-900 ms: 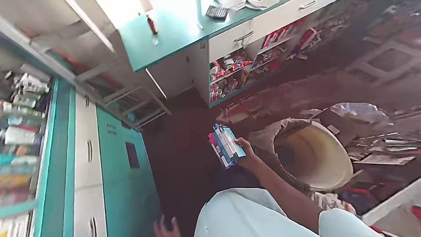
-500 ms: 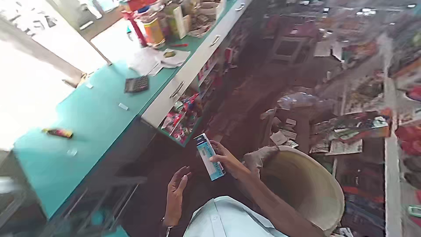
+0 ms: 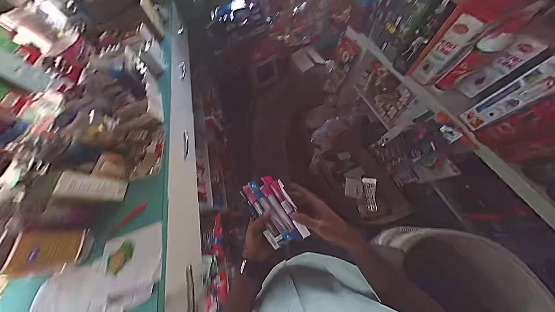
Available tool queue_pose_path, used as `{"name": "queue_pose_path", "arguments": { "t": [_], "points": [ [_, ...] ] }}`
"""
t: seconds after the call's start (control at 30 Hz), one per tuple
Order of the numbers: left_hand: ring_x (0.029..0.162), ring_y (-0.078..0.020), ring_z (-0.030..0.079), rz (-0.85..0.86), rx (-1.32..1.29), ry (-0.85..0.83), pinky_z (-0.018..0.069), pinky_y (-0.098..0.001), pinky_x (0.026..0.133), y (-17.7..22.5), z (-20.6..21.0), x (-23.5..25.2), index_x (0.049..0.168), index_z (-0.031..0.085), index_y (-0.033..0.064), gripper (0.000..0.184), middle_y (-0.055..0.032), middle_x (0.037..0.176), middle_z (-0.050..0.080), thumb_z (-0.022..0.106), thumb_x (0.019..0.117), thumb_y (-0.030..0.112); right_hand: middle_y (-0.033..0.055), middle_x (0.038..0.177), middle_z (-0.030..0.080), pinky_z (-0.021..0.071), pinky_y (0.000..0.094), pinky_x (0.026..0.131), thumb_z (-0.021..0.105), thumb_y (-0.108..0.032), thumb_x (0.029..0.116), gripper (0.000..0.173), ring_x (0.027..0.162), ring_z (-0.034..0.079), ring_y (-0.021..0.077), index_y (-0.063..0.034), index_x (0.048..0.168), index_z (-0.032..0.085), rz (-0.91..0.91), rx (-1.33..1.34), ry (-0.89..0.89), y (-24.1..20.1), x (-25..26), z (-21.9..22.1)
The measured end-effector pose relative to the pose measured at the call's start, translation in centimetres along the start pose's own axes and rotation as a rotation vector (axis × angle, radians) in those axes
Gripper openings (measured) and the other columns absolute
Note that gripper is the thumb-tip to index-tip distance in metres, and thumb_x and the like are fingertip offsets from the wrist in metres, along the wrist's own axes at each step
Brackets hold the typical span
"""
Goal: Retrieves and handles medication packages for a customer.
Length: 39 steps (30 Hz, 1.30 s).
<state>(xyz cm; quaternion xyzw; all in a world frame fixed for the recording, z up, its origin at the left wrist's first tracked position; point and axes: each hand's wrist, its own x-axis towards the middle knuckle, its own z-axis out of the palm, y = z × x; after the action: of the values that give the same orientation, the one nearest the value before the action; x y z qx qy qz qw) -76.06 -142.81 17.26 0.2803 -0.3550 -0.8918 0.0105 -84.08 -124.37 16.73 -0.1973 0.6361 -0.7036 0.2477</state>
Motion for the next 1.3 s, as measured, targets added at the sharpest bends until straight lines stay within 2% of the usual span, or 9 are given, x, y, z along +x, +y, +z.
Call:
{"name": "queue_pose_path", "arguments": {
  "t": [0.17, 0.3, 0.47, 0.63, 0.77, 0.87, 1.03, 1.17, 1.3],
  "points": [
    [0.095, -0.0282, 0.073, -0.013, 0.176, 0.002, 0.0623, -0.0485, 0.085, 8.1, 4.0, 17.8, 0.137, 0.045, -0.0012, 0.06, -0.0201, 0.109, 0.071, 0.074, 0.0874, 0.015, 0.01, 0.138, 0.063, 0.0578, 0.0342, 0.099, 0.068, -0.015, 0.0973, 0.071, 0.116, 0.067, 0.0162, -0.0034, 0.158, 0.033, -0.002, 0.156, -0.022, 1.4, 18.3, -3.8],
    [0.094, -0.0241, 0.073, 0.077, 0.259, 0.076, 0.0623, -0.0449, 0.084, 16.8, 6.9, 28.8, 0.137, 0.044, -0.0009, 0.065, -0.0166, 0.108, 0.071, 0.077, 0.0849, 0.02, 0.0104, 0.143, 0.059, 0.0542, 0.0347, 0.104, 0.072, -0.026, 0.0953, 0.078, 0.121, 0.064, 0.0133, -0.0082, 0.16, 0.032, -0.035, -0.078, -0.16, -2.9, 33.9, -6.3],
    [0.086, -0.0109, 0.074, 0.338, 0.132, 0.146, 0.0636, -0.0346, 0.078, 27.5, 8.1, 42.8, 0.114, 0.06, 0.0119, 0.041, -0.0003, 0.093, 0.075, 0.08, 0.0814, 0.026, 0.0182, 0.143, 0.057, 0.0545, 0.0397, 0.103, 0.067, -0.03, 0.0982, 0.073, 0.12, 0.065, 0.0223, -0.0025, 0.158, 0.034, -0.111, 0.091, -0.509, -4.5, 55.5, -10.6],
    [0.099, -0.0166, 0.074, 0.479, 0.013, -0.082, 0.0617, -0.0416, 0.088, 39.2, 9.2, 64.1, 0.11, 0.074, 0.0204, 0.038, -0.0041, 0.104, 0.077, 0.086, 0.0763, 0.034, 0.0119, 0.135, 0.065, 0.0537, 0.043, 0.104, 0.065, -0.037, 0.0987, 0.057, 0.121, 0.065, 0.0219, -0.0106, 0.148, 0.053, 0.172, -0.204, -0.078, 4.6, 78.5, -23.7],
    [0.093, -0.0122, 0.074, 0.417, 0.139, -0.121, 0.0635, -0.0358, 0.082, 46.2, 20.3, 82.4, 0.107, 0.073, 0.0209, 0.038, -0.0004, 0.1, 0.077, 0.085, 0.0768, 0.041, 0.0147, 0.143, 0.059, 0.0434, 0.0575, 0.111, 0.063, -0.041, 0.0984, 0.057, 0.133, 0.056, 0.0325, -0.0186, 0.15, 0.053, 0.579, -0.688, 0.261, 8.6, 84.5, -39.4],
    [0.093, -0.0156, 0.075, 0.235, 0.123, -0.265, 0.0632, -0.0386, 0.083, 48.4, 32.3, 94.5, 0.105, 0.074, 0.0164, 0.036, -0.0046, 0.1, 0.077, 0.086, 0.076, 0.034, 0.0189, 0.14, 0.062, 0.0427, 0.0595, 0.111, 0.068, -0.035, 0.0977, 0.054, 0.13, 0.058, 0.0364, -0.0124, 0.146, 0.057, 0.69, -0.58, 0.481, 7.0, 84.1, -48.2],
    [0.088, -0.018, 0.075, -0.129, 0.021, -0.475, 0.0635, -0.0378, 0.078, 43.7, 47.9, 114.9, 0.101, 0.074, 0.0114, 0.03, -0.0088, 0.094, 0.077, 0.082, 0.0766, 0.027, 0.0309, 0.127, 0.064, 0.0454, 0.0629, 0.104, 0.07, -0.022, 0.0985, 0.052, 0.117, 0.063, 0.046, 0.0015, 0.142, 0.055, 0.79, -0.425, 0.807, 10.3, 85.1, -60.4],
    [0.101, -0.0272, 0.073, -0.394, -0.082, -0.785, 0.0604, -0.046, 0.088, 39.5, 58.2, 129.5, 0.118, 0.072, 0.0089, 0.048, -0.0154, 0.109, 0.075, 0.08, 0.0808, 0.038, 0.0295, 0.126, 0.065, 0.0454, 0.0639, 0.103, 0.068, -0.023, 0.0994, 0.049, 0.117, 0.063, 0.0447, 0.0005, 0.141, 0.057, 0.729, -0.315, 0.953, 11.2, 94.5, -68.9],
    [0.103, -0.0239, 0.073, -0.608, -0.063, -1.002, 0.0591, -0.0435, 0.092, 38.1, 71.0, 137.8, 0.115, 0.075, 0.0085, 0.039, -0.0131, 0.11, 0.076, 0.075, 0.086, 0.034, 0.0196, 0.138, 0.062, 0.0508, 0.0497, 0.107, 0.068, -0.029, 0.0995, 0.055, 0.123, 0.064, 0.0317, -0.0083, 0.148, 0.053, 0.598, -0.234, 0.983, 0.9, 105.6, -75.5]
  ]
}}
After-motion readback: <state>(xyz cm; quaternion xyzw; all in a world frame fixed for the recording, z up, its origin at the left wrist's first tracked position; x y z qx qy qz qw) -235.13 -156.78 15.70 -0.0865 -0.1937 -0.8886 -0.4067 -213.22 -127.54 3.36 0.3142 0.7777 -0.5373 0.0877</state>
